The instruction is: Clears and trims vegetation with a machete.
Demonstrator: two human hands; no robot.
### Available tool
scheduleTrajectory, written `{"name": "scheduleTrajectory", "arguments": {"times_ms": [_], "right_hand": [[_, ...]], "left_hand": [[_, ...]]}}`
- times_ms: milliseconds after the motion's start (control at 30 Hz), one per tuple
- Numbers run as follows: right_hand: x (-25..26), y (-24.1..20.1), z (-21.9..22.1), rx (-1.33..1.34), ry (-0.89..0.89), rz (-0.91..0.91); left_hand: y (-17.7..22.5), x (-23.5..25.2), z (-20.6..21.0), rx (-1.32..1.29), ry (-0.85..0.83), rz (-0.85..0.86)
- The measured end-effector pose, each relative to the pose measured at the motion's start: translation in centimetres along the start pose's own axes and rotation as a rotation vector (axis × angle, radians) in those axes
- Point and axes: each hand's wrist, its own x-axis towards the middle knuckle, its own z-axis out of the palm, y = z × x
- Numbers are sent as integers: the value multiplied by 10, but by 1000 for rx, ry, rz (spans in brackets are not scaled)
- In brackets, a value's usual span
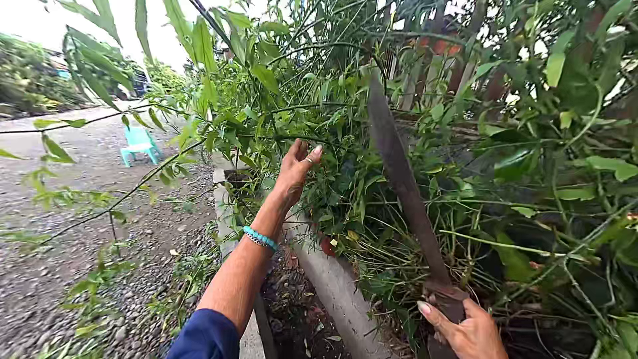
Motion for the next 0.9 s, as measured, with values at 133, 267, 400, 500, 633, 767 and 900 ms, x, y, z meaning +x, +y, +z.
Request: {"name": "scheduleTrajectory", "arguments": {"times_ms": [133, 267, 400, 500, 633, 767, 900], "right_hand": [[-19, 20, -4, 48, -47, 86], [-24, 27, 3, 50, -98, 111], [-17, 31, 23, 60, -102, 104], [2, 24, 41, 2, -82, 72], [30, 11, 65, -72, -56, 41], [34, 15, 98, -41, -36, 69], [0, 47, 124, 39, 10, 74]], "left_hand": [[1, 23, 15, -95, 122, 8], [-3, 37, 14, -254, 236, -45], [-8, 36, 9, -465, 242, 46], [-20, 24, 0, -531, 272, 113], [-31, 8, -21, -537, 326, 181], [-50, -14, -45, -489, 309, 190], [-65, -39, -65, -481, 376, 110]]}}
